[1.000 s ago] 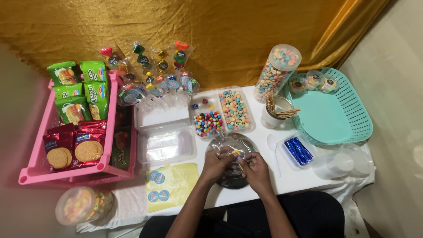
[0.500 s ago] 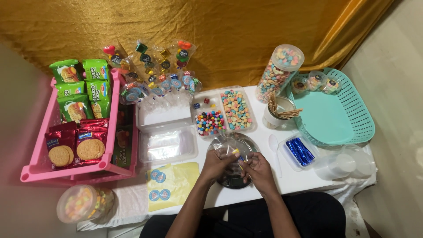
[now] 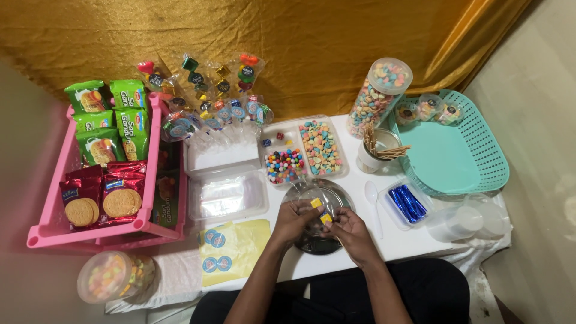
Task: Assembling candy sticks by placing candies on sticks and securing them with small adhesive stickers.
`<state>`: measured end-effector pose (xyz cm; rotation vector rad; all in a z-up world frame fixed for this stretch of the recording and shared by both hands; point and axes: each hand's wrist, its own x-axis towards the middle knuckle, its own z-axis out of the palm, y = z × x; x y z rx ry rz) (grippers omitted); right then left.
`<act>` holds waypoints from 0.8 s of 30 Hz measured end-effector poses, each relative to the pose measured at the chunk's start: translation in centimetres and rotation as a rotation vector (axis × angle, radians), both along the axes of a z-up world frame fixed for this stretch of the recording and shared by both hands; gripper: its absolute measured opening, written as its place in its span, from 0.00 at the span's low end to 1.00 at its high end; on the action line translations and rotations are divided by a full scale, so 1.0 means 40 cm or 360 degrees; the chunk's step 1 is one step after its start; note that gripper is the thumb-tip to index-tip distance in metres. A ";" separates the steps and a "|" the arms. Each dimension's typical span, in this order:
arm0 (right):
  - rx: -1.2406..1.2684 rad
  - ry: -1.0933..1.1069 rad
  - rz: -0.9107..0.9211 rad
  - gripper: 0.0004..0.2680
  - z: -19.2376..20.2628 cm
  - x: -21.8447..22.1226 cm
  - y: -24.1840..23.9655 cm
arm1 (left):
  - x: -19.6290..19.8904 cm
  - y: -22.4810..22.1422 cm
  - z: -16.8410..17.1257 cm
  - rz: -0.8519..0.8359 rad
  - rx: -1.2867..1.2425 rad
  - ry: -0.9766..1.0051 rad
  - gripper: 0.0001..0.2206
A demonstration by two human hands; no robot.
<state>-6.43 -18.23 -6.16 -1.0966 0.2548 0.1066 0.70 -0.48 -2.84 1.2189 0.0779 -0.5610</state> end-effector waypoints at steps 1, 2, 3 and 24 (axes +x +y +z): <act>0.0003 0.0006 0.0000 0.15 0.020 0.001 0.005 | 0.000 0.002 0.010 0.0000 0.0003 0.0006 0.19; -0.0096 0.0077 -0.0002 0.15 0.039 -0.001 0.009 | -0.002 0.003 0.020 0.0008 0.0058 -0.0003 0.20; -0.0195 0.0149 -0.0003 0.15 0.059 -0.002 0.013 | -0.004 0.003 0.029 0.0016 0.0112 -0.0013 0.20; -0.0208 0.0168 -0.0176 0.07 0.032 -0.042 0.029 | -0.010 0.009 0.047 -0.0078 0.0104 -0.0072 0.11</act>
